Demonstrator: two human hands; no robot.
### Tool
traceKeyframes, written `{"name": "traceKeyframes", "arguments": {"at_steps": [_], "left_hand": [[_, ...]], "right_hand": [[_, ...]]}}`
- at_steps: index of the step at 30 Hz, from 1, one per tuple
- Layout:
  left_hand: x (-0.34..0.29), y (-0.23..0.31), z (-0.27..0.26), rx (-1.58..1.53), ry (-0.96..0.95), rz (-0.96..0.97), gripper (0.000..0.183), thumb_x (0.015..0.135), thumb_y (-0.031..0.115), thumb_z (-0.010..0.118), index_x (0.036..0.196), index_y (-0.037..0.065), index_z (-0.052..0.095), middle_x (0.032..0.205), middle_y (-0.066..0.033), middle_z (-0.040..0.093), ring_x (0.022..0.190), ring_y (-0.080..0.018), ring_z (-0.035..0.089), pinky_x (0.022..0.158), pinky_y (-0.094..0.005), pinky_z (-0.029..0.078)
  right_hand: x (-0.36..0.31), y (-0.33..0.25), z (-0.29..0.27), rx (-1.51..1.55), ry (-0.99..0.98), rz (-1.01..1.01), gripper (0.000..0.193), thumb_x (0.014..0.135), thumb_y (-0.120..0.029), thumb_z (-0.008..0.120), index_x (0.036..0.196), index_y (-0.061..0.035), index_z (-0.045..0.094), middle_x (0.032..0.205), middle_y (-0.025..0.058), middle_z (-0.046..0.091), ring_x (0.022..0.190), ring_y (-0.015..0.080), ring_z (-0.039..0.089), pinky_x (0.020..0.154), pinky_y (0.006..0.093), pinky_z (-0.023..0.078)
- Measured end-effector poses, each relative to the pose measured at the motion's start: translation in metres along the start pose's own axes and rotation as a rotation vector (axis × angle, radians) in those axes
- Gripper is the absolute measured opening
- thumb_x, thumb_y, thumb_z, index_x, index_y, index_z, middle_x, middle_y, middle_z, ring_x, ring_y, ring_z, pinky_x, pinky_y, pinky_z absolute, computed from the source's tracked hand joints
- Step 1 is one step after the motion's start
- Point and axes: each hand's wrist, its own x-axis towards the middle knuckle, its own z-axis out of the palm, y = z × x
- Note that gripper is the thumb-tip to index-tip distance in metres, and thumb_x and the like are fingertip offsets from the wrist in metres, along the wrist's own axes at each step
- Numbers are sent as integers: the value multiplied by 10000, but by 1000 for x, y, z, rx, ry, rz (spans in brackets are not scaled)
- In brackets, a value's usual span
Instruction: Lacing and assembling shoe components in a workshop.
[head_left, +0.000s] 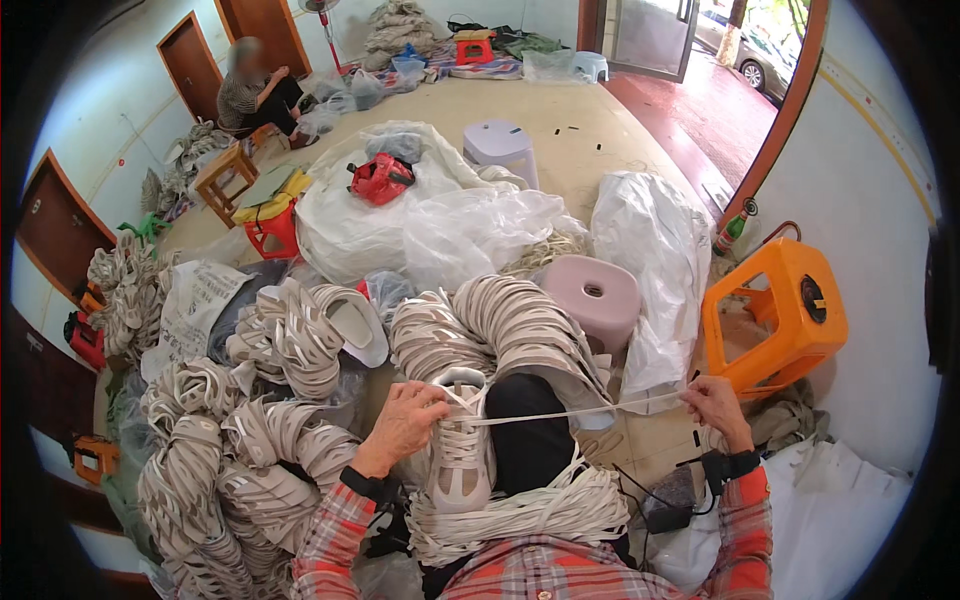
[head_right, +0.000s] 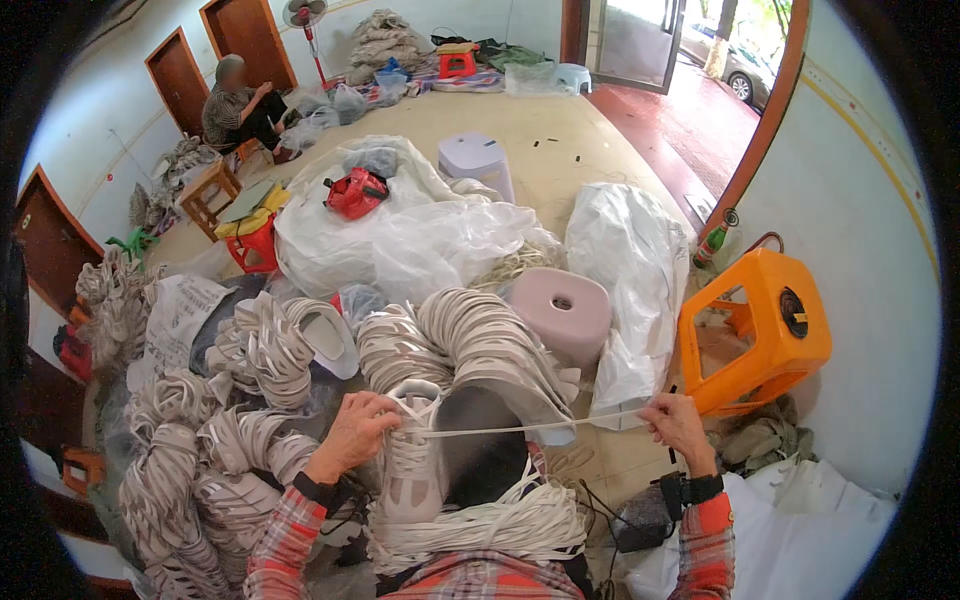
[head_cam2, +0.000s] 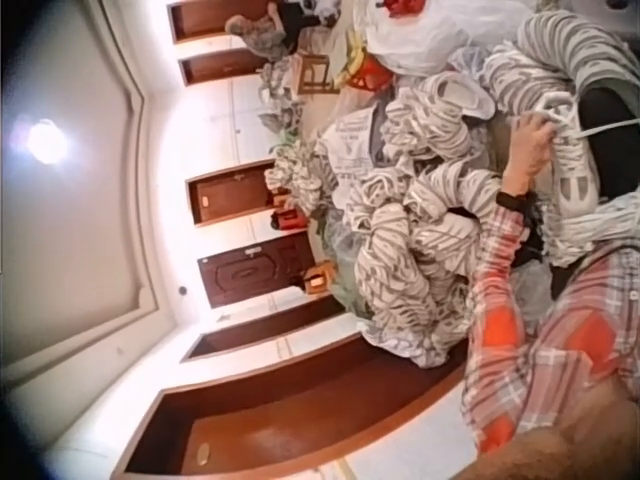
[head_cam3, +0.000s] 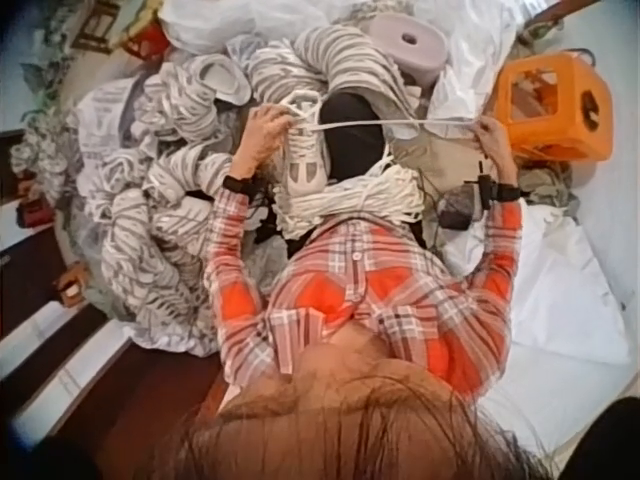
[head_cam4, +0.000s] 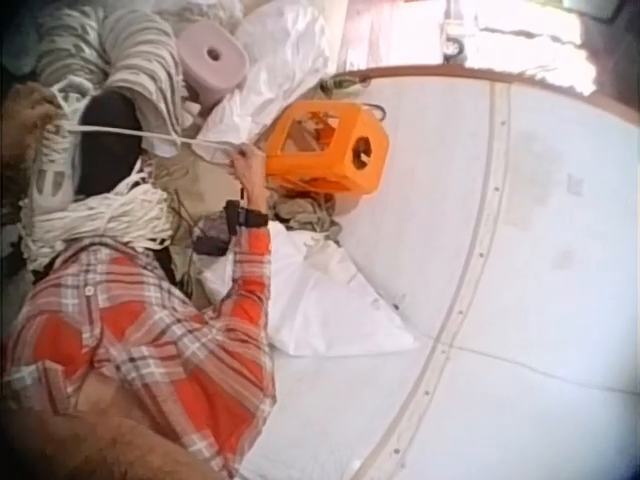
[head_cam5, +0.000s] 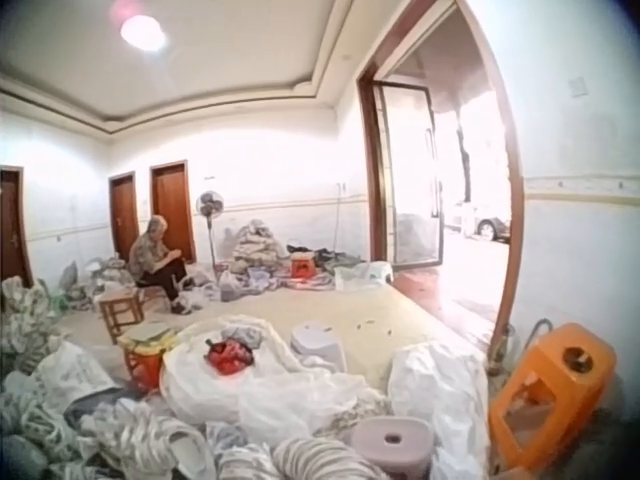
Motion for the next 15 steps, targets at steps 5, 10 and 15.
{"name": "traceKeyframes", "arguments": {"at_steps": [5, 10, 15], "left_hand": [[-1, 11, 2, -127, 57, -91, 197, 653, 61, 619, 837, 129, 596, 1006, -27, 538, 950, -237, 482, 785, -355, 351], [-8, 21, 16, -136, 113, -97, 170, 654, 95, 664, 813, 115, 608, 898, -48, 523, 856, -238, 490, 743, -355, 364], [-10, 25, 14, 62, 95, -27, 120, 690, 126, 653, 781, 91, 581, 797, -34, 500, 796, -220, 495, 707, -346, 367]], "right_hand": [[5, 9, 6, -857, 56, -458, 149, 751, -145, 635, 838, -27, 609, 675, 131, 623, 610, 262, 621, 546, 365, 484], [-5, -98, 158, -373, 6, -1014, 226, 776, -80, 556, 992, -15, 568, 919, 142, 580, 884, 307, 556, 761, 389, 461], [11, -123, 247, -554, -23, -1222, 192, 709, -66, 563, 884, -39, 490, 814, 104, 499, 773, 272, 484, 733, 362, 386]]}}
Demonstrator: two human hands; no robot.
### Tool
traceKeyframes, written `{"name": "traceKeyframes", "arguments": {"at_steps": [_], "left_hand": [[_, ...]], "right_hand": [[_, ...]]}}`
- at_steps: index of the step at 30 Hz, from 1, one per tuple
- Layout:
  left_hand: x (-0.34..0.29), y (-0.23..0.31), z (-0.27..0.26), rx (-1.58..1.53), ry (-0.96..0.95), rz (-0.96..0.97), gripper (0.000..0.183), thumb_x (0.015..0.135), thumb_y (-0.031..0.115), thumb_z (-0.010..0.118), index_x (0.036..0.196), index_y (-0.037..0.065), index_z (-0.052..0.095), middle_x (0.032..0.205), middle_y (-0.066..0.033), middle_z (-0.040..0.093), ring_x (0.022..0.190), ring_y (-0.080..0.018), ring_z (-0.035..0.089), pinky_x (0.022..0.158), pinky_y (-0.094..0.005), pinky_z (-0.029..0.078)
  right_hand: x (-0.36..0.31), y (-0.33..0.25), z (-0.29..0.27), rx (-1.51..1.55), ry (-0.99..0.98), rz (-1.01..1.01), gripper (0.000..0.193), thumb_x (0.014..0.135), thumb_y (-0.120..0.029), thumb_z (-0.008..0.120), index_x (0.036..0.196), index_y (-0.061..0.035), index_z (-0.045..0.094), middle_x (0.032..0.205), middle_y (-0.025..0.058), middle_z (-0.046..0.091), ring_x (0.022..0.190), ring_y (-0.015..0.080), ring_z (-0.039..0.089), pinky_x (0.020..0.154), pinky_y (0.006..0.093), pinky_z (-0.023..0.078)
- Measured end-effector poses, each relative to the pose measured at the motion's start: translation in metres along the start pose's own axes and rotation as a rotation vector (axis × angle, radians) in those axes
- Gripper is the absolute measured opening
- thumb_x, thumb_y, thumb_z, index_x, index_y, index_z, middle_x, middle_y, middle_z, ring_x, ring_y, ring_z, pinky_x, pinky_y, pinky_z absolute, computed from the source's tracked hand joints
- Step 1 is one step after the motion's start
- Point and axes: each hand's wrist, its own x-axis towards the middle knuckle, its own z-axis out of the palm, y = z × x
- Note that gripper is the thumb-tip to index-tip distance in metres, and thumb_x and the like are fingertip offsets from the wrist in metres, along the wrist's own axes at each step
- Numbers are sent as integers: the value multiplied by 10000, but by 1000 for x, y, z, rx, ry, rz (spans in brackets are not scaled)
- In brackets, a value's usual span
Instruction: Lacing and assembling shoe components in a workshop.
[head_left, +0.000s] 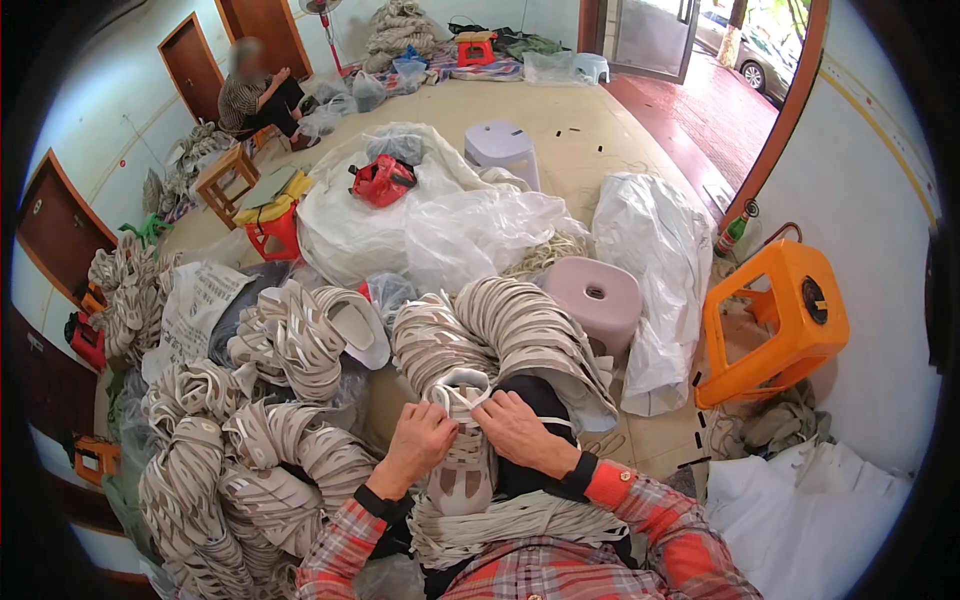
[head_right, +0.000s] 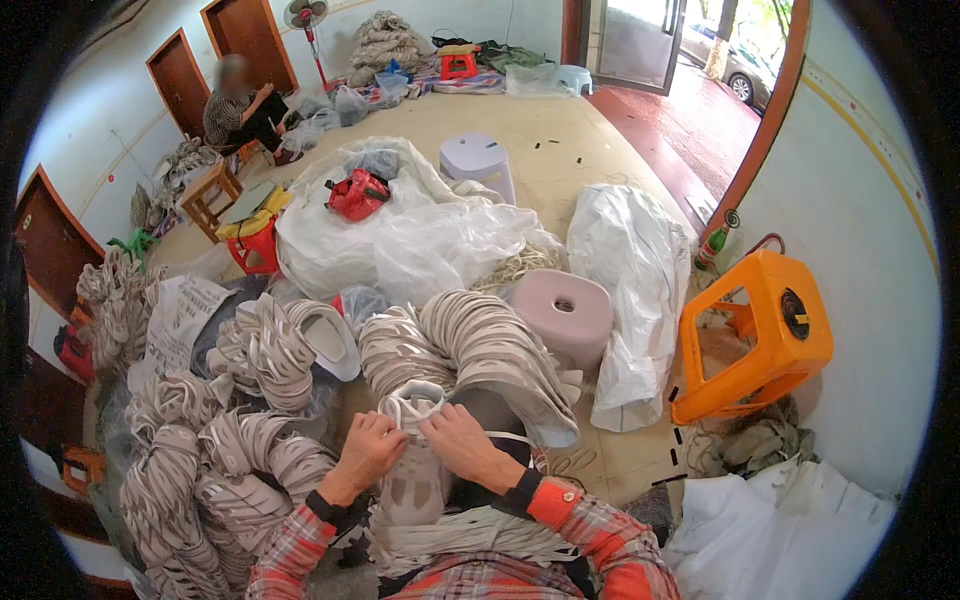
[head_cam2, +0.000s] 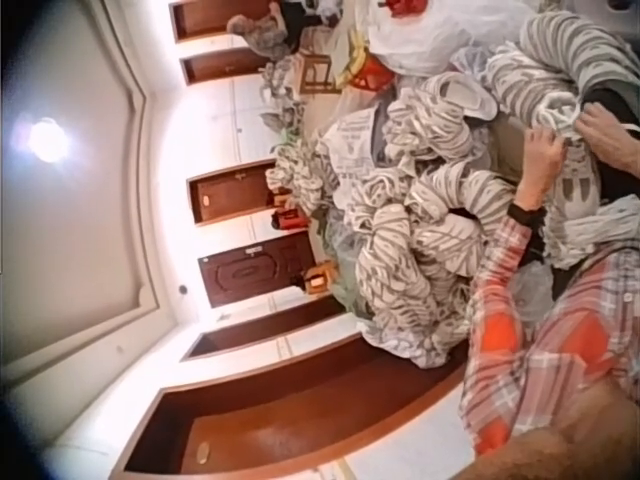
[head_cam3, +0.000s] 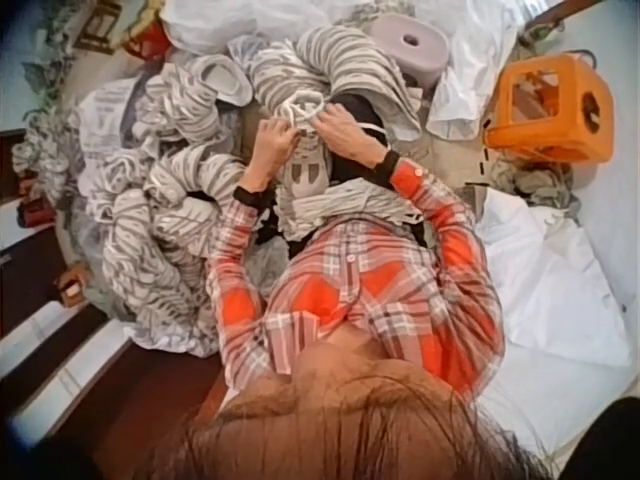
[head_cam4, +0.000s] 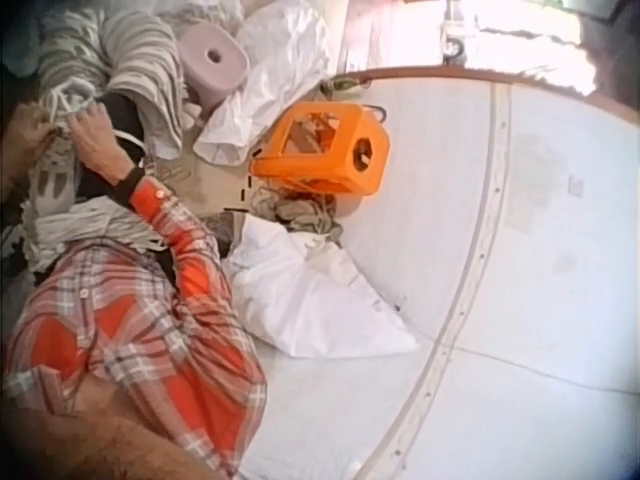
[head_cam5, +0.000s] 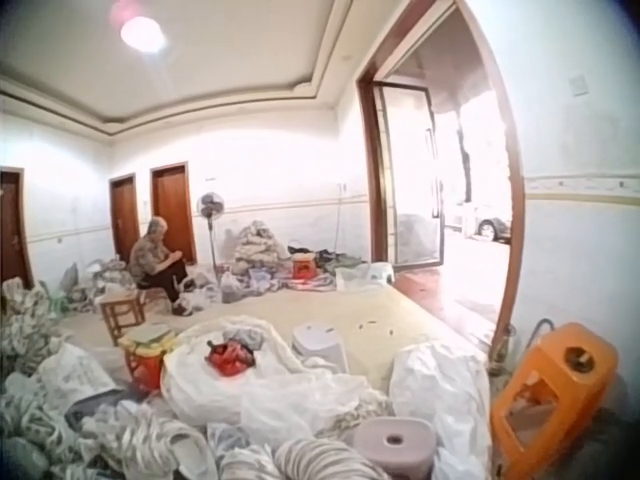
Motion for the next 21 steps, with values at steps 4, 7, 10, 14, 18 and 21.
{"name": "traceKeyframes", "arguments": {"at_steps": [4, 7, 10, 14, 18, 21], "left_hand": [[-3, -4, 11, 45, -28, -12, 119, 687, 120, 653, 756, 77, 566, 755, -45, 486, 772, -222, 494, 698, -345, 370], [-6, -14, 11, -182, -39, -149, 137, 679, 117, 655, 779, 66, 575, 726, -57, 492, 726, -218, 507, 685, -333, 373], [-10, -23, 2, -805, -353, -568, 157, 672, 122, 650, 806, 69, 586, 718, -58, 504, 687, -211, 524, 673, -329, 373], [-3, -14, 0, -683, -218, -440, 165, 670, 124, 649, 817, 77, 592, 728, -57, 514, 685, -208, 537, 656, -323, 370], [-3, -7, 6, -201, -13, -190, 138, 674, 104, 637, 799, 84, 582, 732, -63, 519, 678, -236, 528, 640, -339, 369], [-2, 0, 12, -2, -23, -114, 124, 677, 100, 625, 789, 94, 572, 747, -62, 520, 691, -263, 519, 646, -359, 362]], "right_hand": [[0, -2, 4, 47, -28, 8, 212, 693, -39, 555, 892, -25, 484, 825, 111, 498, 797, 274, 499, 725, 366, 402], [-3, 1, 14, 211, -21, 18, 208, 696, -15, 543, 894, -11, 477, 825, 120, 495, 800, 295, 517, 702, 384, 429], [-4, 3, 22, 310, -87, 84, 185, 731, -12, 537, 906, 8, 478, 825, 146, 507, 798, 328, 535, 687, 405, 445], [-1, 7, 29, 417, -77, 176, 123, 797, -49, 519, 888, 20, 473, 826, 180, 524, 782, 352, 545, 675, 424, 443], [-1, 4, 24, 461, -43, 165, 111, 821, -77, 510, 867, 18, 476, 825, 190, 525, 786, 363, 543, 664, 428, 443], [-2, 4, 24, 424, -63, 181, 114, 828, -82, 502, 881, 16, 477, 806, 190, 531, 783, 368, 545, 665, 433, 442]]}}
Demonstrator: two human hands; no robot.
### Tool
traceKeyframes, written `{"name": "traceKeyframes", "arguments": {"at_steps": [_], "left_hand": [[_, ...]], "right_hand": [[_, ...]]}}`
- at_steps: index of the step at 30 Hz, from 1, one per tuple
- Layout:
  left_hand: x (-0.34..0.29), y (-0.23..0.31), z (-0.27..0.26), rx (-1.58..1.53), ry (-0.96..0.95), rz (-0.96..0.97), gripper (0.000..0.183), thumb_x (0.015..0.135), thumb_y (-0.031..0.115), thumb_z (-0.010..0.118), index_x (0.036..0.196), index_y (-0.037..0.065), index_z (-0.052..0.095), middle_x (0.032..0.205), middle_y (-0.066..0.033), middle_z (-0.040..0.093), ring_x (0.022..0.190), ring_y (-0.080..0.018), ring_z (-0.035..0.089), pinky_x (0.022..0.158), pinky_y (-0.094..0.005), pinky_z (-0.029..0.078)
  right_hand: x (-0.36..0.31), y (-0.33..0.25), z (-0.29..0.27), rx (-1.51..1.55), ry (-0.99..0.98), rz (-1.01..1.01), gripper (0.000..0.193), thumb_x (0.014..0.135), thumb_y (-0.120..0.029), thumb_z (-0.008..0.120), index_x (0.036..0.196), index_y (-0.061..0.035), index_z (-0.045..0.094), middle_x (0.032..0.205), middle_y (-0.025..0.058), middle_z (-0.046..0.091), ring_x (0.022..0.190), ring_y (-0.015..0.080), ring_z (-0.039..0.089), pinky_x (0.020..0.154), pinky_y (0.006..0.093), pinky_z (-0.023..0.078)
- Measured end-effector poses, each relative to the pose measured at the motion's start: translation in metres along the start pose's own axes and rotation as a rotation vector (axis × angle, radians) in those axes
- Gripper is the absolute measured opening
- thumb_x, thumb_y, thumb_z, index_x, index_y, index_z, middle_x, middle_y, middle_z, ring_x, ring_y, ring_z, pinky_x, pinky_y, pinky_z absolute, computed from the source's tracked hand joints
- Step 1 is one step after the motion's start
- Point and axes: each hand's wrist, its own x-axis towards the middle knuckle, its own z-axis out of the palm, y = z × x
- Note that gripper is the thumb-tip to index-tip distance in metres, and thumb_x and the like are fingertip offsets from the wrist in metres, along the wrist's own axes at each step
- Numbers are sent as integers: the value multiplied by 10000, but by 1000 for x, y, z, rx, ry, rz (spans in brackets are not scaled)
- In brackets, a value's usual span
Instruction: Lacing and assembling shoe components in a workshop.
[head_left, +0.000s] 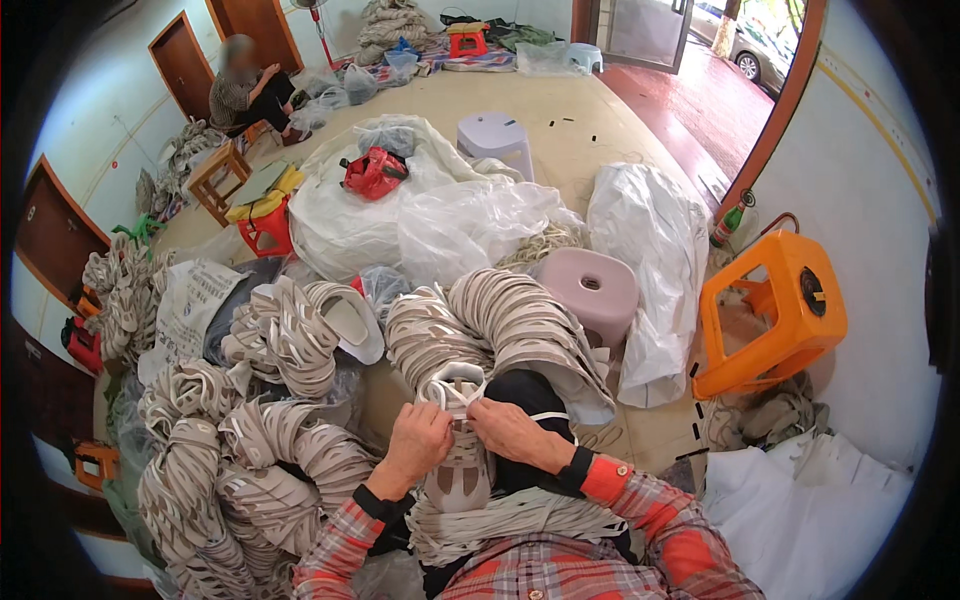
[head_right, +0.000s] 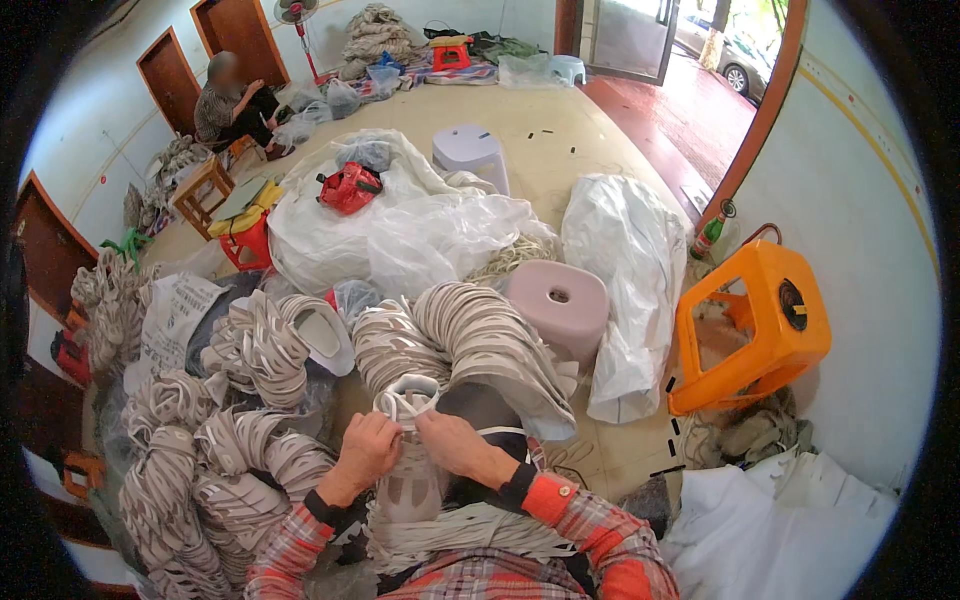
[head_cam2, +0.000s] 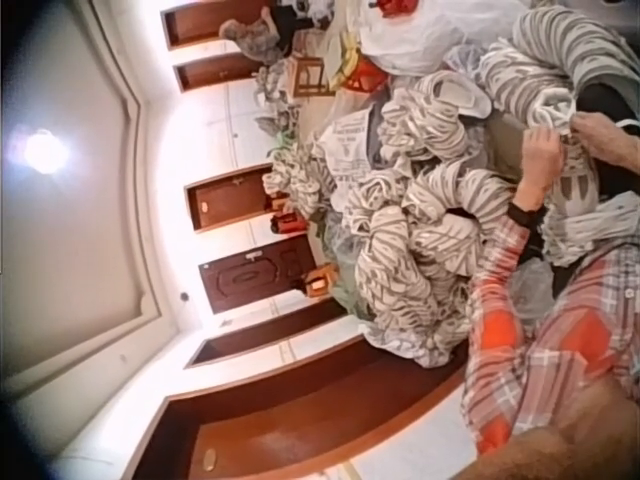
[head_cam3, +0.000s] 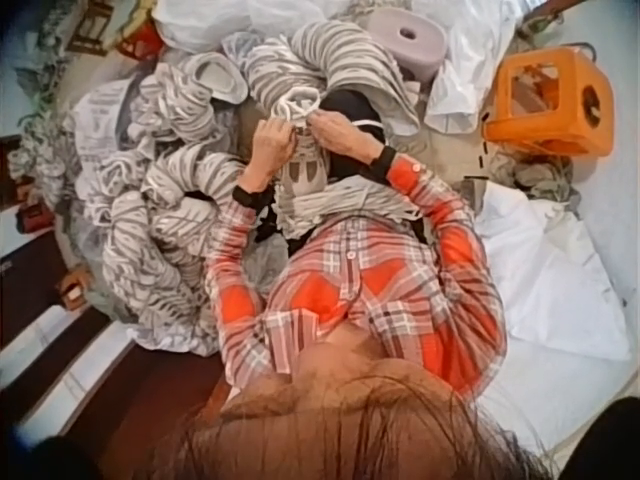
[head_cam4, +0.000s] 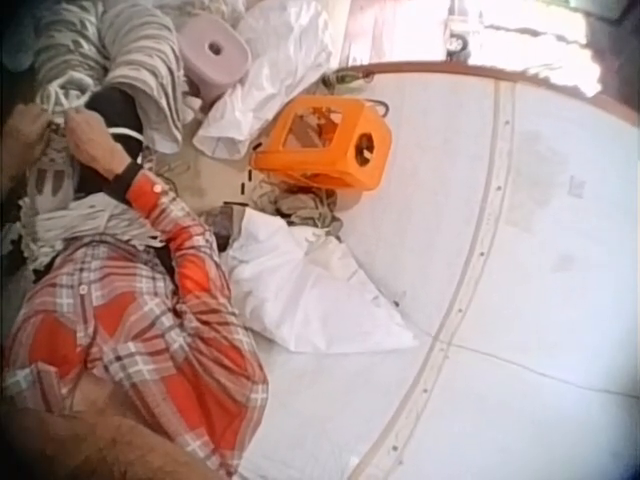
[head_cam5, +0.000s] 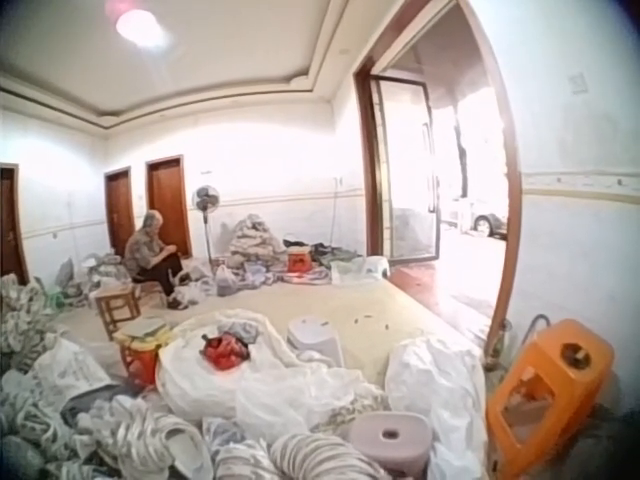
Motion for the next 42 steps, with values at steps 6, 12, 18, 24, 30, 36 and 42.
{"name": "traceKeyframes", "arguments": {"at_steps": [6, 12, 18, 24, 30, 36, 42], "left_hand": [[5, -3, -17, -758, -311, -640, 129, 756, 123, 612, 819, 12, 593, 657, -11, 538, 576, -105, 477, 545, -260, 380], [3, -8, 5, -694, -326, -682, 191, 780, 174, 589, 766, -15, 612, 591, -36, 559, 552, -115, 505, 529, -269, 414], [11, 6, 7, -468, -250, -706, 119, 759, 134, 569, 769, 25, 617, 666, -167, 568, 613, -332, 559, 601, -366, 445], [15, -7, -5, -7, -22, -35, 140, 697, 101, 568, 823, 142, 612, 822, -78, 457, 785, -263, 487, 648, -381, 391], [-4, -16, -9, -22, -19, -141, 131, 657, 120, 602, 787, 130, 587, 841, -75, 453, 801, -259, 473, 669, -365, 383], [-5, -9, 1, -222, 32, -237, 206, 631, 97, 623, 833, 103, 582, 878, -105, 454, 808, -286, 472, 693, -380, 390], [38, 30, -18, -102, 1, -44, 304, 644, 98, 627, 944, 115, 585, 960, -99, 502, 921, -279, 481, 729, -393, 380]], "right_hand": [[7, -2, 7, -32, -20, 245, 155, 737, -103, 546, 808, 35, 546, 734, 213, 595, 705, 402, 588, 643, 454, 476], [16, 18, 10, 118, -12, 308, 201, 710, -155, 575, 616, 22, 593, 602, 215, 586, 533, 331, 583, 531, 392, 467], [5, -6, -35, 421, -183, 625, 207, 694, -173, 603, 651, 27, 640, 508, 97, 565, 458, 146, 548, 438, 310, 426], [10, -2, -19, 203, 13, 425, 211, 664, -133, 567, 673, 71, 617, 684, 263, 592, 700, 394, 612, 634, 418, 491], [18, 15, -12, -15, -65, 436, 207, 682, -164, 566, 710, 29, 635, 717, 245, 601, 713, 401, 602, 657, 440, 492], [-9, 15, -93, 71, -354, 342, 230, 755, -223, 547, 761, -12, 639, 723, 184, 625, 675, 356, 606, 635, 413, 477], [-109, 25, -222, -217, -298, 350, 174, 806, -150, 515, 866, -11, 600, 701, 133, 620, 680, 279, 610, 631, 373, 466]]}}
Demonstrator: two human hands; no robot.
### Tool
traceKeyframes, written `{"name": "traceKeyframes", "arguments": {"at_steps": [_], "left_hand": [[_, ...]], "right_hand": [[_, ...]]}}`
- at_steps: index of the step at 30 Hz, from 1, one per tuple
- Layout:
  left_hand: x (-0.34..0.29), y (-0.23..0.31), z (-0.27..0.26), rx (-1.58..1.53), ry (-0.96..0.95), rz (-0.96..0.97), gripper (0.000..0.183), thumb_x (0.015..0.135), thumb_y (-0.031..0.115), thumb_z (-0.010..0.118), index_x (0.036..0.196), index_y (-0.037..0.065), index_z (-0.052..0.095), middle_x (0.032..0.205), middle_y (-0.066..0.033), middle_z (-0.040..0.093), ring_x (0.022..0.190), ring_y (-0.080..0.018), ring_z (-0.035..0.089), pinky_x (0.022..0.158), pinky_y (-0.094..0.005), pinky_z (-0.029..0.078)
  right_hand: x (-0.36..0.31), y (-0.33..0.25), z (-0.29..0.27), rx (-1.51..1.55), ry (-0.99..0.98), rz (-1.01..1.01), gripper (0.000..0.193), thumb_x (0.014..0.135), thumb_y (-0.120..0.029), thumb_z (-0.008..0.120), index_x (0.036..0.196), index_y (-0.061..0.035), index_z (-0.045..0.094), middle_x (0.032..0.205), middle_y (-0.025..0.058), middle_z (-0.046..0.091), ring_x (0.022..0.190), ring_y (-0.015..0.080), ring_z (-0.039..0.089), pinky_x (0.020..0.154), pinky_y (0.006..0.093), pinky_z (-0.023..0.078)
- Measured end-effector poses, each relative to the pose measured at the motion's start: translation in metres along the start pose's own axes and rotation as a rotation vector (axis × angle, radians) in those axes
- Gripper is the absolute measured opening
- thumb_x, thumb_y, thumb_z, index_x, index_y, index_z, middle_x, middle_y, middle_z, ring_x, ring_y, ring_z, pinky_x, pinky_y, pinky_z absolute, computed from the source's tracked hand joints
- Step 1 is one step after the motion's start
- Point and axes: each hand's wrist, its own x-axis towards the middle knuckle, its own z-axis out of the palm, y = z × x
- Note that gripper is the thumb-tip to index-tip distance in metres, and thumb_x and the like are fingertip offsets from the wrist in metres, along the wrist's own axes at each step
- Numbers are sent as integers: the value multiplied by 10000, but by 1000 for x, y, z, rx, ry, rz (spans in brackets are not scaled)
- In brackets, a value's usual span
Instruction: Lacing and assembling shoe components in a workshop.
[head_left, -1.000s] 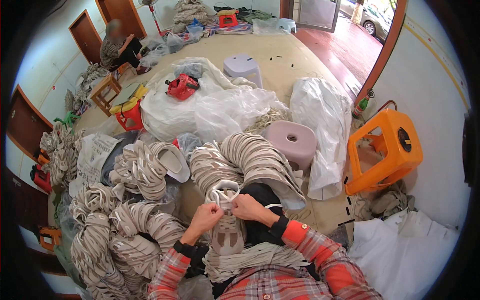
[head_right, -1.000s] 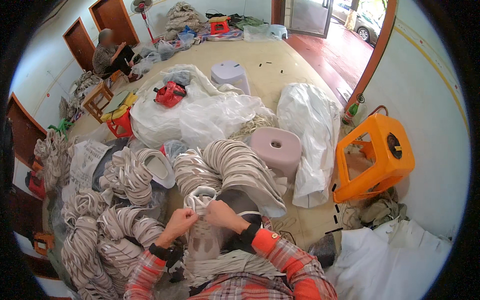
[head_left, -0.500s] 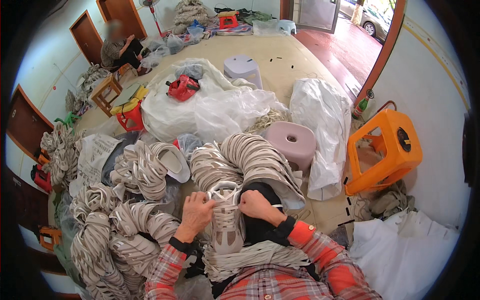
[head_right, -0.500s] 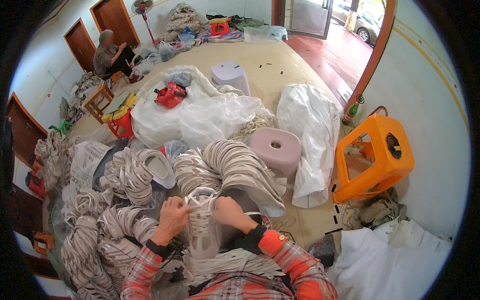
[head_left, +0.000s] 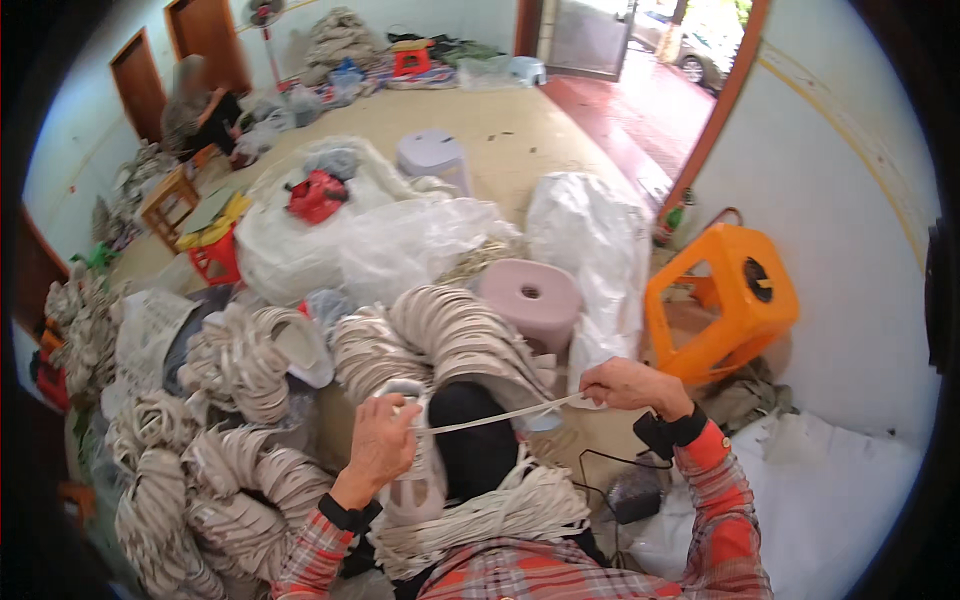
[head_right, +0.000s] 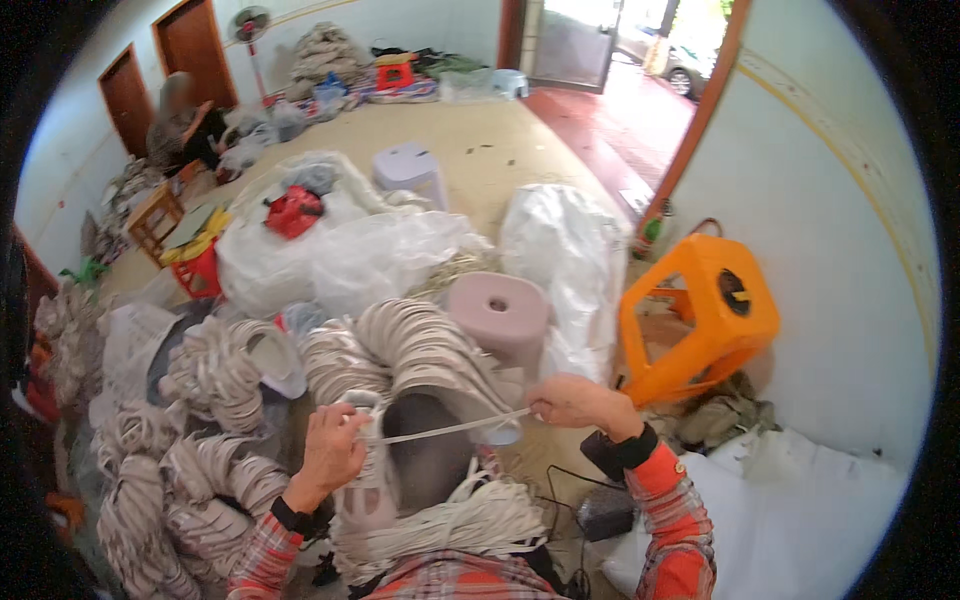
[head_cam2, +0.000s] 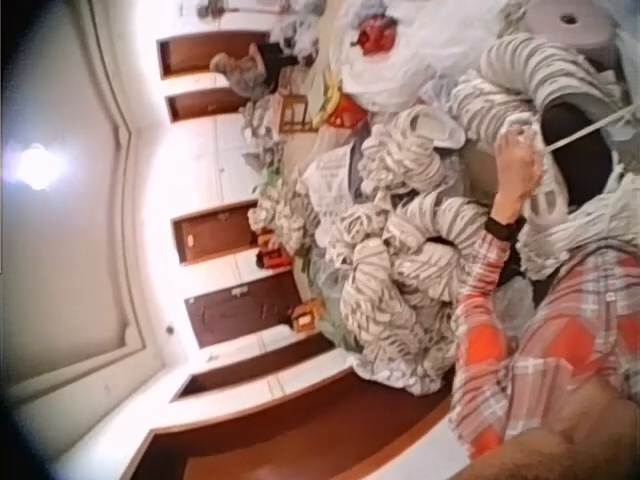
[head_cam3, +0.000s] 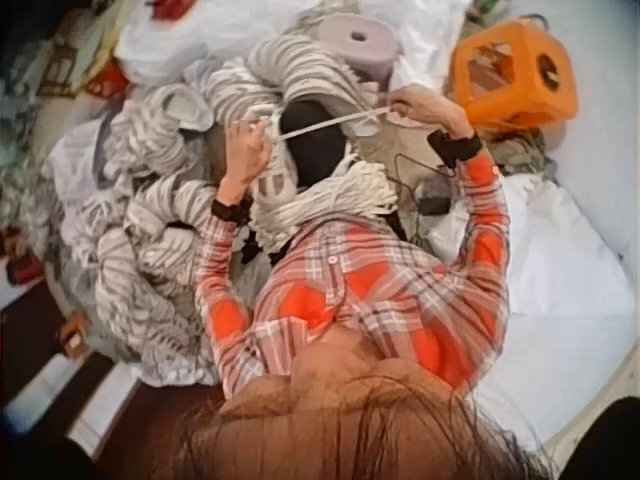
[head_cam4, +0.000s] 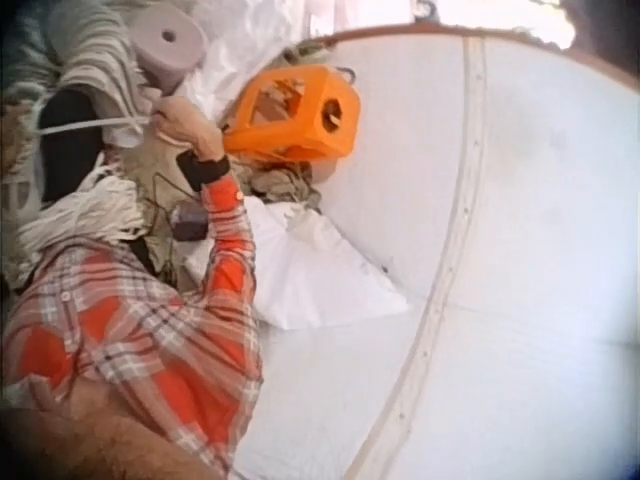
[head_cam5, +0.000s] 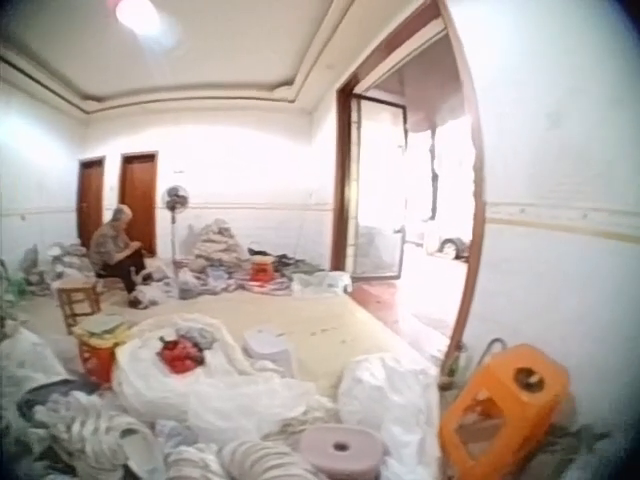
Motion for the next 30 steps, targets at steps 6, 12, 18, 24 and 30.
{"name": "traceKeyframes", "arguments": {"at_steps": [6, 12, 18, 24, 30], "left_hand": [[58, 42, 42, -699, -575, 40, 177, 875, 194, 507, 916, 46, 596, 686, -105, 577, 633, -269, 565, 608, -358, 441], [31, 52, -16, -658, -639, -95, 113, 838, 126, 571, 868, 60, 657, 664, -68, 615, 603, -177, 595, 573, -292, 469], [-19, 54, -4, -219, -557, 429, 209, 695, 82, 588, 897, 117, 630, 762, -57, 618, 735, -249, 601, 609, -359, 459], [-35, 101, -13, -244, -330, 498, 271, 920, 193, 460, 701, 45, 514, 659, -70, 419, 661, -221, 456, 631, -360, 403], [-55, 80, 8, -360, -380, 443, 158, 726, 108, 565, 878, 85, 602, 790, -81, 585, 745, -251, 580, 601, -357, 457]], "right_hand": [[-94, 39, -54, -294, 118, 222, 127, 797, -142, 528, 848, -39, 582, 777, 149, 596, 759, 335, 574, 647, 401, 444], [-135, 108, -33, -458, 214, 424, 125, 740, -119, 549, 843, -57, 583, 777, 138, 580, 776, 309, 576, 654, 391, 447], [-75, 125, 38, -269, 629, 690, 125, 792, -71, 525, 889, -52, 601, 972, 175, 600, 837, 314, 593, 692, 409, 475], [13, 107, 77, 1999, 1051, 166, 240, 854, -42, 526, 1069, 60, 500, 949, 168, 595, 778, 217, 607, 616, 290, 503], [80, -34, 78, 1293, 546, 140, 217, 849, -53, 546, 1050, 27, 557, 831, 76, 639, 520, 71, 517, 422, 205, 392]]}}
